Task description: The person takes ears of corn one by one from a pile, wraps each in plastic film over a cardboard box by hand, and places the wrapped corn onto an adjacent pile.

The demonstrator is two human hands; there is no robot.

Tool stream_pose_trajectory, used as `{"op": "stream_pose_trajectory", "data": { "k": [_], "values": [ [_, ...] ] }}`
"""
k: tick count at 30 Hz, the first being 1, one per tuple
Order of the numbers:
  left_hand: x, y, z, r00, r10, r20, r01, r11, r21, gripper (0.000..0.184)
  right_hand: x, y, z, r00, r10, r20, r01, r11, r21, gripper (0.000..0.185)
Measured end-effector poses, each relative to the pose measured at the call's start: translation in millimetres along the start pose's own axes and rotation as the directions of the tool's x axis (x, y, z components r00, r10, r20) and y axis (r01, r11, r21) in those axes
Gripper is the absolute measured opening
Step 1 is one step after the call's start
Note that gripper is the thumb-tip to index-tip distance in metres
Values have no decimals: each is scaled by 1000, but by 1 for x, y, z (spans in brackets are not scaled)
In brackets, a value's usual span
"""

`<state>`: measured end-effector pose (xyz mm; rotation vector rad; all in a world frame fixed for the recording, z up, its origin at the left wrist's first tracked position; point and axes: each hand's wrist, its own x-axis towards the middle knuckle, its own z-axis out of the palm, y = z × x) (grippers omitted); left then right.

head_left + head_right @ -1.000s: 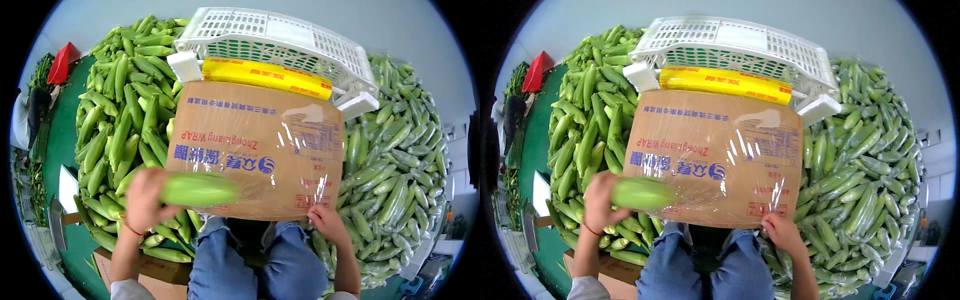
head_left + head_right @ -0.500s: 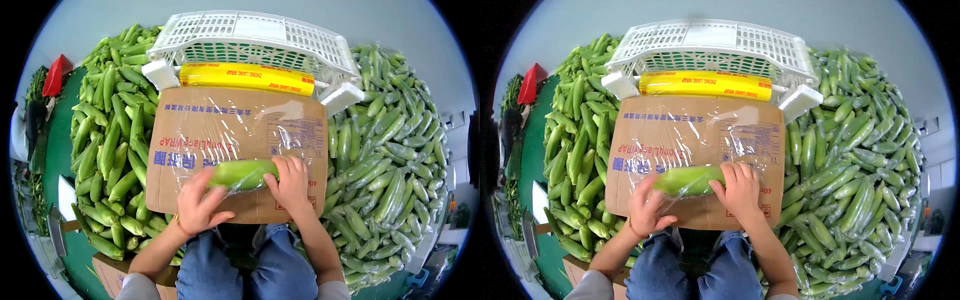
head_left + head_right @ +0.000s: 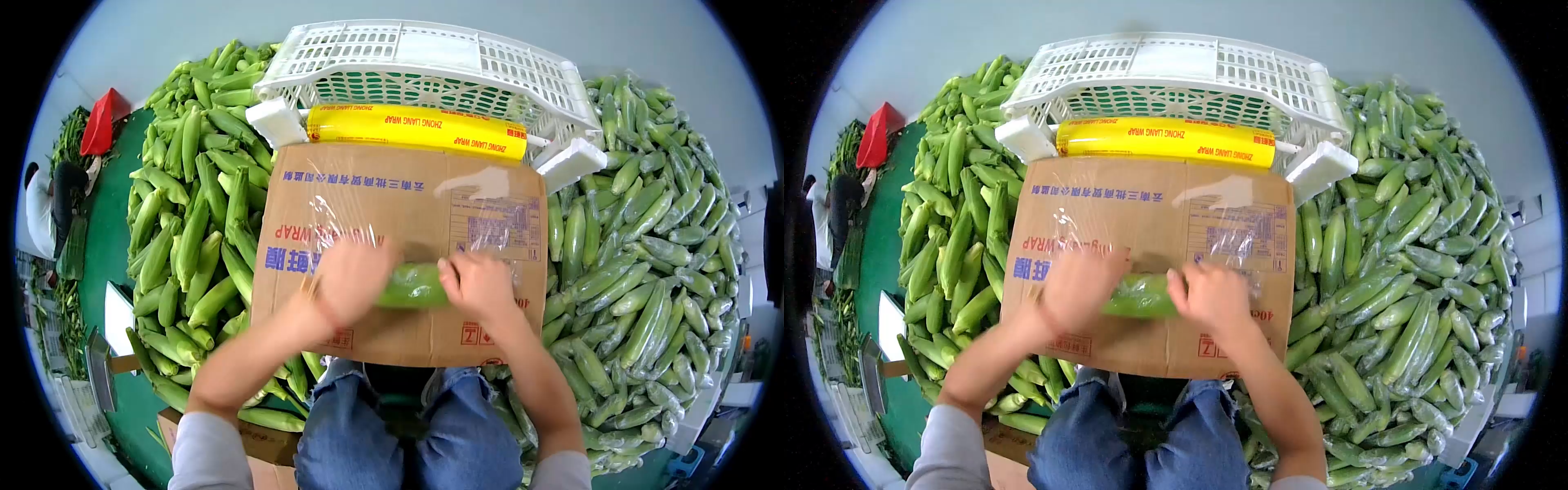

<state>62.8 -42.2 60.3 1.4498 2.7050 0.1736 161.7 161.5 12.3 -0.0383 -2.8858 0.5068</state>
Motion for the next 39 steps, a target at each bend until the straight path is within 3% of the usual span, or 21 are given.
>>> {"op": "stream_pose_trajectory", "data": {
  "k": [1, 3, 6, 9, 10, 12, 14, 15, 17, 21, 22, 23, 25, 26, 29, 31, 33, 34, 36, 38, 39],
  "values": [
    [-26, 23, -7, 991, -136, 9, 137, 987, -81, 40, -8, -9, -4, 996, -6, 85, 5, 1000, 10, 33],
    [-80, 47, -11, 995, -58, 78, 74, 970, -231, 73, -33, -33, -18, 961, -19, 275, 8, 999, 41, 37],
    [-101, 59, -3, 996, -78, 47, 85, 984, -158, 78, -38, -49, -33, 929, 54, 365, -66, 998, 19, 34],
    [-45, 31, 22, 965, -223, -140, 204, 969, -136, 67, -10, -36, -28, 996, -86, -34, 84, 995, -57, 48],
    [-20, 14, 34, 930, -277, -242, 246, 957, -152, 62, -5, -33, -22, 976, -186, -112, 185, 983, -20, 50],
    [27, -14, 41, 838, -325, -438, 293, 946, -141, 49, 5, -38, -7, 927, -345, -146, 324, 934, -148, 56],
    [37, -10, 6, 899, -438, 3, 424, 870, -252, 41, 14, -32, -3, 919, -388, -64, 368, 905, -213, 66],
    [41, -9, -8, 863, -449, 231, 501, 821, -275, 37, 17, -29, -6, 925, -381, 4, 376, 910, -172, 67],
    [-10, 14, 7, 968, -244, -52, 231, 955, -186, 35, 11, -26, -2, 924, -356, 141, 368, 928, -67, 68],
    [-70, 35, 14, 987, -93, -129, 57, 964, -259, 62, -9, -39, -22, 798, -420, 432, 366, 907, 207, 60],
    [-74, 35, 15, 984, -67, -168, 24, 970, -244, 68, -4, -44, -29, 833, -430, 348, 416, 902, 117, 59],
    [-61, 23, 13, 995, -62, -80, 41, 971, -234, 79, -1, -42, -25, 870, -450, 202, 454, 891, 31, 59],
    [-11, -15, 22, 980, -59, -191, 28, 987, -161, 76, 11, -37, -20, 853, -509, -116, 488, 856, -171, 60],
    [21, -36, 20, 967, -46, -251, 9, 990, -144, 76, 21, -40, -22, 827, -544, -145, 527, 838, -140, 65],
    [95, -66, 19, 993, 33, 114, -28, 999, -45, 83, 49, -25, -4, 890, -455, 16, 451, 879, -156, 70],
    [118, -59, 21, 922, -1, 388, -47, 992, 114, 89, 58, -24, 1, 918, -368, 147, 383, 920, -88, 65],
    [111, -57, 19, 926, 25, 378, -37, 999, 25, 92, 58, -31, -5, 918, -318, 238, 322, 947, 26, 59],
    [108, -60, 15, 932, 26, 361, -23, 1000, -13, 93, 46, -33, -8, 906, -390, 166, 381, 921, 85, 54],
    [104, -63, 19, 942, 30, 334, -9, 998, -64, 91, 18, -40, -29, 862, -397, 315, 324, 910, 260, 56],
    [101, -65, 21, 950, 74, 303, -28, 988, -154, 85, -13, -52, -56, 719, -372, 587, 181, 916, 359, 57],
    [99, -68, 19, 952, 110, 286, -48, 975, -217, 80, -26, -48, -61, 521, -379, 765, 78, 914, 399, 61]
  ]
}}
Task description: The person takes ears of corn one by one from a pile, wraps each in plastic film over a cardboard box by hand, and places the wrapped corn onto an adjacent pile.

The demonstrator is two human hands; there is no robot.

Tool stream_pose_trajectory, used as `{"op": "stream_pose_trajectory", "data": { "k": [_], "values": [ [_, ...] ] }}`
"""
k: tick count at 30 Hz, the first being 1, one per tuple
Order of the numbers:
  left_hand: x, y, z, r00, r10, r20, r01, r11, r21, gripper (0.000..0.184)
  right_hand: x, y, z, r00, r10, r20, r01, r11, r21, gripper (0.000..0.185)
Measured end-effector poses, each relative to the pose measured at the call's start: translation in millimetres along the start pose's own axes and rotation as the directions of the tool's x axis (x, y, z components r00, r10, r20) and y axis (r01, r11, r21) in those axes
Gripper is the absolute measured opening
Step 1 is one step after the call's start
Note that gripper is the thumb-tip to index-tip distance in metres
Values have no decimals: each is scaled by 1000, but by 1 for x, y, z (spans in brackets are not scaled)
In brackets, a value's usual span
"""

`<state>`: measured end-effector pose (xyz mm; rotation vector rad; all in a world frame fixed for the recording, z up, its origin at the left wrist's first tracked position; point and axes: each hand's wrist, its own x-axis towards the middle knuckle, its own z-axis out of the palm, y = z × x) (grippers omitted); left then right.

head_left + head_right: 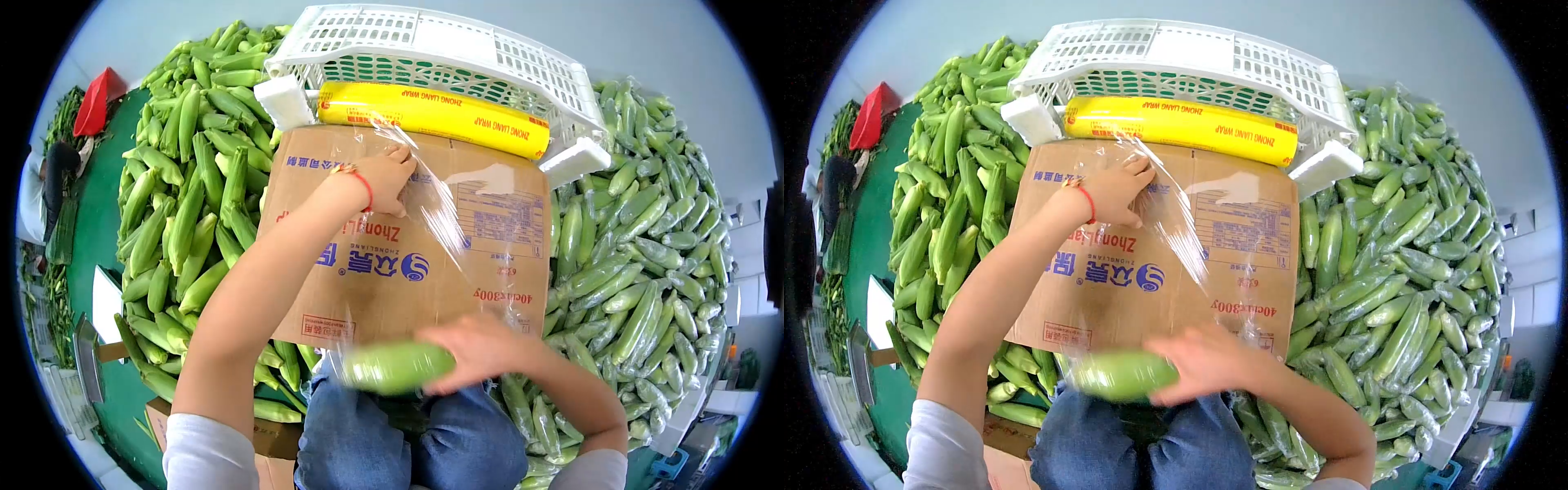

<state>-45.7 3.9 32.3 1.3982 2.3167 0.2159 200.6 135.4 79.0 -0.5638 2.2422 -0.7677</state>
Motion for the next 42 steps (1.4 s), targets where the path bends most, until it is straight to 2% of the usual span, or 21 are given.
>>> {"op": "stream_pose_trajectory", "data": {
  "k": [4, 7, 9, 12, 13, 14, 16, 18, 20, 22, 23, 25, 27, 28, 30, 32, 34, 38, 39, 41, 42],
  "values": [
    [-40, 10, 1, 919, -105, -381, -116, 849, -515, 62, -55, 7, 24, 995, 81, -65, -58, 951, 304, 73],
    [-91, 80, 26, 698, 34, -715, -391, 855, -341, 52, -47, 16, 47, 803, 553, -220, 1, 368, 930, 71],
    [-95, 114, 33, 645, 156, -748, -476, 848, -234, 56, -38, -1, 28, 932, 360, -32, 8, 66, 998, 70],
    [-84, 129, 33, 701, -476, -532, -663, -160, -731, 59, -7, 0, 19, 988, -146, -43, -34, -486, 873, 83],
    [-81, 120, 37, 842, -190, -505, -474, -707, -524, 46, 16, 5, 41, 916, -355, -189, -66, -595, 801, 88],
    [-81, 114, 45, 852, -211, -479, -470, -712, -521, 38, 36, 5, 60, 781, -517, -351, -126, -680, 722, 95],
    [-72, 106, 44, 844, -250, -474, -495, -704, -510, 24, 40, -3, 54, 857, -420, -300, -62, -662, 747, 97],
    [-83, 96, 42, 821, -512, -252, -474, -366, -801, 10, 19, -11, 45, 998, -21, -54, 35, -524, 851, 84],
    [-90, 82, 55, 678, -688, -258, -419, -73, -905, 14, 27, 10, 68, 835, 148, -531, 442, 394, 806, 75],
    [-102, 97, 52, 558, -797, -231, -353, 23, -935, 14, -6, 2, 40, 880, 326, -345, -51, 787, 615, 75],
    [-107, 87, 62, 590, -755, -287, -283, 140, -949, 23, -5, 7, 47, 813, 300, -499, -127, 928, 350, 77],
    [-117, 67, 81, 643, -657, -394, -163, 385, -908, 45, -18, 2, 45, 668, 214, -713, -252, 966, 54, 79],
    [-129, 87, 68, 705, -665, -247, -285, 54, -957, 54, -23, 14, 54, 478, -72, -875, -66, 991, -118, 71],
    [-137, 99, 63, 725, -637, -262, -271, 87, -959, 57, -22, 16, 48, 265, -157, -951, 56, 988, -147, 69],
    [-142, 101, 78, 867, -499, -14, -184, -294, -938, 57, -13, 22, 37, -216, -245, -945, 278, 912, -301, 64],
    [-162, 106, 88, 880, -474, 42, -13, -113, -994, 64, -8, 29, 32, -186, 194, -963, 665, 747, 22, 44],
    [-174, 105, 87, 971, -240, 7, 18, 46, -999, 69, -23, 22, 26, 256, 476, -841, 958, -11, 286, 36],
    [-160, 126, 98, 827, 219, -518, -539, 574, -617, 88, -61, 22, 14, 149, 602, -785, 987, -37, 159, 37],
    [-166, 134, 61, 976, 134, -174, -198, 876, -440, 99, -67, 21, 11, 53, 652, -757, 997, 10, 79, 38],
    [-128, 159, 54, 832, 387, -398, -475, 867, -150, 74, -71, 15, 12, -221, 716, -662, 961, 274, -25, 47],
    [-108, 172, 52, 715, 515, -473, -575, 818, 22, 62, -63, 8, 23, -187, 754, -630, 969, 249, 11, 47]
  ]
}}
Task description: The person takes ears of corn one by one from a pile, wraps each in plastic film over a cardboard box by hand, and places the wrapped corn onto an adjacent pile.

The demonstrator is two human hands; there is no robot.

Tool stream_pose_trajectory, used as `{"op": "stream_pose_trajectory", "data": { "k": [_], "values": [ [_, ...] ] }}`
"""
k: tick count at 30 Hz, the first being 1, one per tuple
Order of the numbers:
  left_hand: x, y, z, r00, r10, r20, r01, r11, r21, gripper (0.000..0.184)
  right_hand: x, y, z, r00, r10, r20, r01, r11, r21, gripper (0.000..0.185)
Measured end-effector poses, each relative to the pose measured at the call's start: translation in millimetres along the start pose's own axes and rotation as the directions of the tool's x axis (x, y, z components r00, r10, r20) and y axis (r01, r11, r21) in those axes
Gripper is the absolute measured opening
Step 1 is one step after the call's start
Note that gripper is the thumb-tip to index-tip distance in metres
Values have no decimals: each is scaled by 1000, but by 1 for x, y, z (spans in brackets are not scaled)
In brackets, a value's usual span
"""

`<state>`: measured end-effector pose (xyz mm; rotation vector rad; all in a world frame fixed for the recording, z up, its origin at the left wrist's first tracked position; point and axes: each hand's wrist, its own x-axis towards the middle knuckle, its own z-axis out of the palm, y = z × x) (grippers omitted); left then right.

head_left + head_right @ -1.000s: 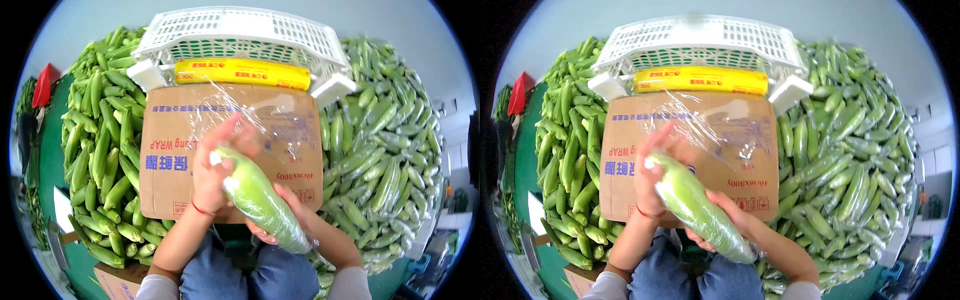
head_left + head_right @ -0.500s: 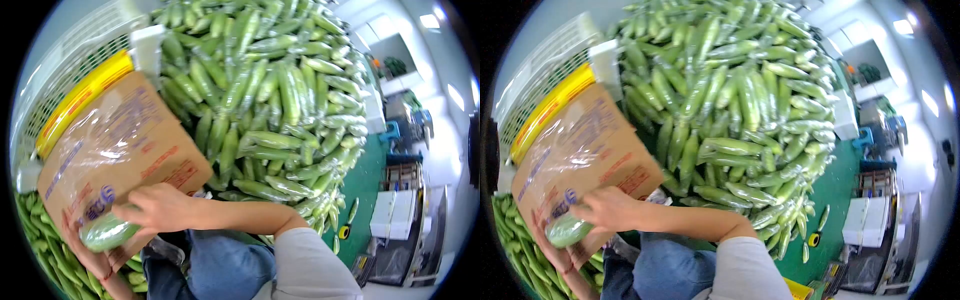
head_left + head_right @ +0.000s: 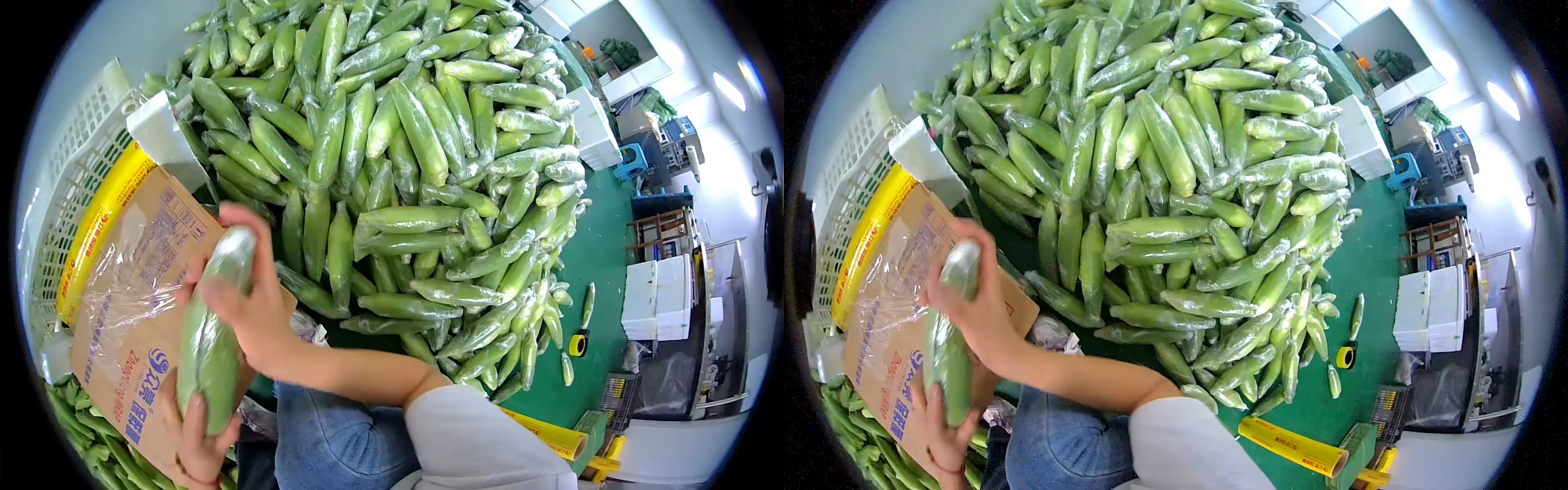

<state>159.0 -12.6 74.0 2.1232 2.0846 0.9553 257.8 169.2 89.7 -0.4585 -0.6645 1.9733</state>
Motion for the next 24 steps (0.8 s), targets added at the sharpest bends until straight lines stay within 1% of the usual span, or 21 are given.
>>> {"op": "stream_pose_trajectory", "data": {
  "k": [1, 3, 4, 6, 7, 8, 9, 10, 11, 12, 13, 14, 15, 16, 17, 19, 20, 21, 22, 23, 24],
  "values": [
    [19, 5, 6, 992, -58, 114, 56, 998, 28, 63, -19, 10, -9, 998, 43, -42, -44, 999, -13, 48],
    [46, 21, 19, 930, -180, 321, 158, 983, 93, 66, -38, 18, -50, 985, 123, -124, -126, 992, -13, 48],
    [47, 23, 35, 919, -98, 381, 89, 995, 42, 70, -40, 13, -85, 974, 167, -156, -169, 986, 1, 48],
    [57, 29, 36, 914, 172, 367, -177, 984, -19, 73, -39, -49, -118, 955, 16, -296, -98, 959, -265, 38],
    [49, 25, 31, 932, 148, 331, -125, 988, -89, 71, -32, -71, -160, 870, -91, -485, -53, 960, -275, 39],
    [31, 17, 29, 952, 18, 305, 5, 997, -75, 70, -27, -115, -182, 804, -385, -454, -33, 733, -680, 57],
    [7, 5, 28, 954, -111, 278, 135, 988, -71, 68, -19, -164, -193, 740, -470, -481, -179, 552, -814, 76],
    [-14, -2, 26, 936, -236, 261, 263, 962, -74, 66, -9, -202, -193, 748, -641, -175, -192, 44, -980, 82],
    [-28, -4, 22, 934, -291, 209, 302, 953, -18, 66, 0, -240, -244, 771, -604, 201, -104, -430, -897, 80],
    [-40, -6, 19, 928, -341, 147, 340, 940, 36, 67, 5, -264, -260, 813, -567, 132, -206, -492, -846, 78],
    [-47, -10, 17, 918, -389, 78, 382, 920, 89, 67, 11, -278, -276, 855, -517, 21, -313, -549, -775, 74],
    [-55, -16, 18, 887, -459, 42, 450, 882, 138, 69, 16, -285, -321, 891, -451, 56, -354, -766, -537, 70],
    [-67, -22, 20, 839, -544, -4, 534, 822, 196, 71, 15, -284, -326, 884, -448, 133, -337, -808, -483, 69],
    [-85, -27, 19, 766, -640, -64, 631, 729, 264, 72, 28, -263, -329, 882, -419, 214, -296, -847, -441, 68],
    [-95, -34, 17, 734, -669, -116, 675, 699, 236, 71, 44, -229, -312, 896, -304, 325, -106, -854, -509, 69],
    [-120, -60, 10, 669, -714, -208, 742, 622, 251, 67, 45, -161, -229, 842, -108, 528, 271, -762, -588, 72],
    [-101, -64, -7, 645, -715, -269, 764, 607, 217, 64, 46, -121, -182, 881, 54, 470, 407, -592, -696, 74],
    [-103, -81, -10, 583, -741, -333, 807, 574, 138, 60, 44, -75, -134, 878, 225, 422, 478, -391, -786, 75],
    [-101, -99, -15, 595, -717, -364, 802, 560, 208, 58, 44, -35, -97, 785, 340, 518, 604, -234, -762, 77],
    [-96, -118, -14, 567, -705, -426, 789, 613, 37, 55, 51, 1, -77, 686, 415, 598, 707, -184, -683, 76],
    [-92, -135, -22, 602, -690, -402, 781, 614, 115, 45, 58, 33, -56, 621, 432, 654, 782, -390, -486, 58]
  ]
}}
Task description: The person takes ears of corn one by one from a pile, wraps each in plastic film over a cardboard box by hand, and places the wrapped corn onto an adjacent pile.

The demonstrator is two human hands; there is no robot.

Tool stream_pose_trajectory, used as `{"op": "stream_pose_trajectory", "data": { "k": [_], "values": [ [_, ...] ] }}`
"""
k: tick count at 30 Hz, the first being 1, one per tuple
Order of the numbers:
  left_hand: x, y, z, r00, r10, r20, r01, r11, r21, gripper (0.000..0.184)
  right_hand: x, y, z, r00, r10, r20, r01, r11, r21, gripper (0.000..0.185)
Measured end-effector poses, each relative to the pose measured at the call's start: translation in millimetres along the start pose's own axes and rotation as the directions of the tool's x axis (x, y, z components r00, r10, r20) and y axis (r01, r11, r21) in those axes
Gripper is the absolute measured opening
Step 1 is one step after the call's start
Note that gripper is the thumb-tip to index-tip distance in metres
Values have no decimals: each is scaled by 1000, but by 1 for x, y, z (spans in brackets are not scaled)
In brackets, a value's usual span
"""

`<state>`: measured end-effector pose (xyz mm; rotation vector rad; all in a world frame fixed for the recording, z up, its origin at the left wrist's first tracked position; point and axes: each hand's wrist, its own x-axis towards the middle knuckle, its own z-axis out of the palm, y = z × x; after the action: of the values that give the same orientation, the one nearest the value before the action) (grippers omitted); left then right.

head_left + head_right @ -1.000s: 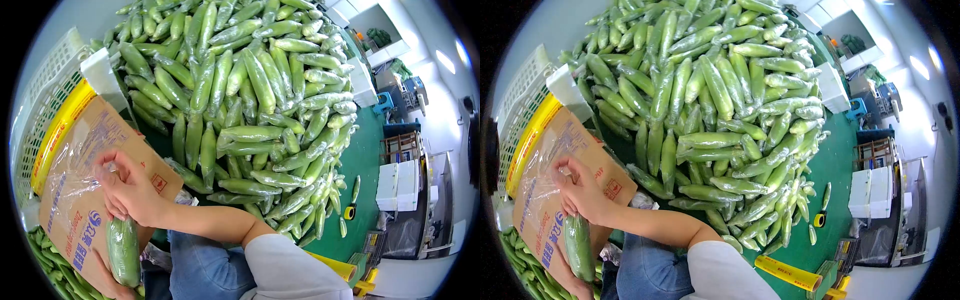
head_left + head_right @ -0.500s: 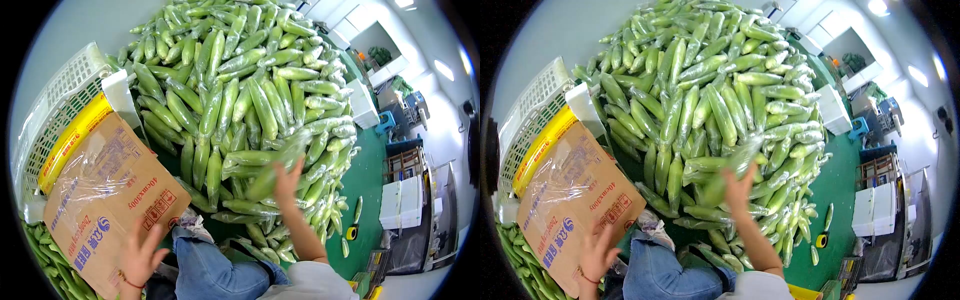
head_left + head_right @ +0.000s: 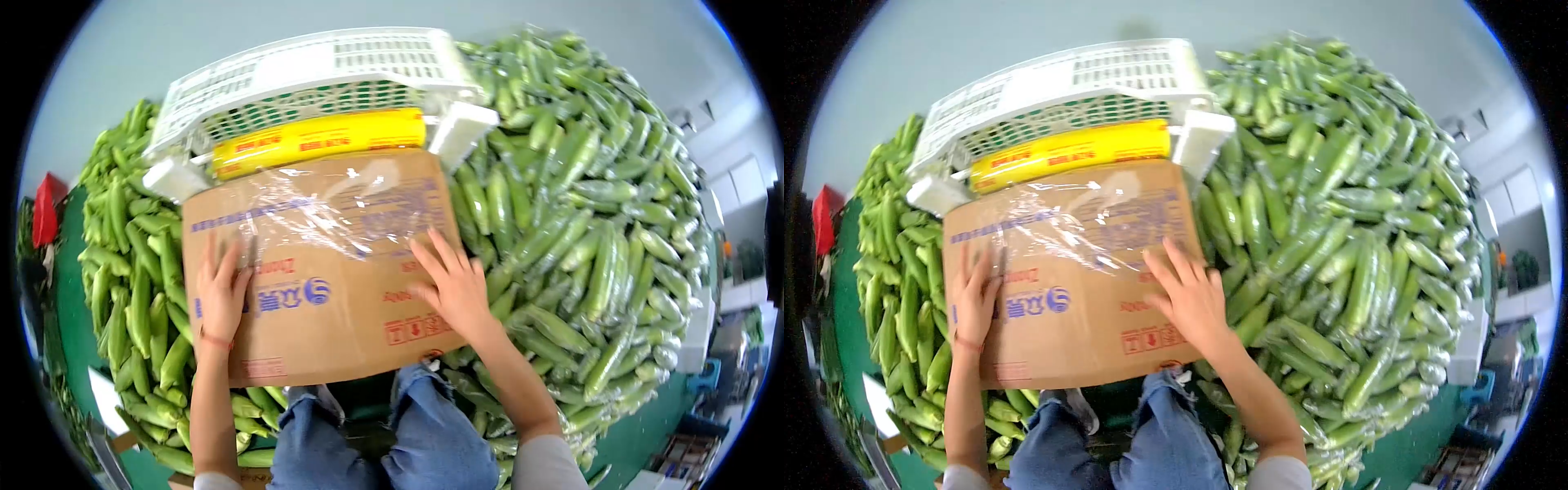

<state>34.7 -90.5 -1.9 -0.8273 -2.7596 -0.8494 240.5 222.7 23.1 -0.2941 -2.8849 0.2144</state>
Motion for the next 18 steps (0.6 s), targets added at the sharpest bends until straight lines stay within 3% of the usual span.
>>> {"op": "stream_pose_trajectory", "data": {
  "k": [1, 2, 3, 4, 5, 6, 7, 8, 9, 10, 11, 12, 14, 16, 18],
  "values": [
    [18, -16, 8, 959, 270, -81, -252, 951, 182, 29, 27, 4, 15, 993, -74, -92, 74, 997, -3, 45],
    [36, -21, 6, 946, 319, -57, -315, 946, 79, 13, 49, 7, 31, 973, -146, -181, 147, 989, -9, 33],
    [48, -32, 9, 892, 445, -77, -441, 895, 71, 8, 62, 2, 32, 974, -168, -149, 175, 984, 31, 24],
    [52, -29, 5, 892, 439, -105, -446, 893, -60, 11, 72, -1, 31, 972, -200, -121, 210, 975, 74, 15],
    [42, -40, 7, 954, 288, -84, -293, 954, -56, 13, 69, 1, 33, 961, -258, -97, 272, 944, 189, 15],
    [32, -36, -4, 986, 126, -104, -138, 984, -113, 13, 55, 2, 36, 998, -65, -13, 64, 893, 445, 15],
    [19, -32, -17, 983, 71, -170, -96, 986, -140, 14, 47, -4, 13, 940, 196, 278, -309, 833, 459, 17],
    [-2, -32, -33, 990, 25, -137, -53, 978, -204, 15, 30, 3, 2, 922, 272, 277, -388, 639, 664, 14],
    [-24, -30, -54, 985, 147, -89, -148, 989, -7, 15, 14, 14, -13, 960, 215, 178, -278, 797, 536, 9],
    [-52, -27, -70, 967, 254, -22, -249, 960, 125, 13, -7, 15, -25, 958, 187, 217, -285, 697, 659, 9],
    [-81, -38, -74, 918, 395, -32, -396, 918, -33, 16, -20, 5, -44, 911, 143, 387, -373, 688, 622, 9],
    [-108, -35, -74, 896, 417, -150, -435, 894, -110, 21, -31, -3, -56, 833, 111, 541, -457, 690, 562, 9],
    [-155, -30, -70, 944, 297, -143, -317, 937, -150, 28, -50, -15, -49, 863, 47, 502, -371, 735, 568, 7],
    [-184, -44, -71, 933, 336, -131, -343, 939, -34, 27, -57, -20, -38, 857, 28, 514, -363, 741, 565, 7],
    [-209, -99, -76, 992, 121, 43, -128, 940, 316, 26, -59, -22, -17, 817, 58, 573, -437, 711, 551, 7]
  ]
}}
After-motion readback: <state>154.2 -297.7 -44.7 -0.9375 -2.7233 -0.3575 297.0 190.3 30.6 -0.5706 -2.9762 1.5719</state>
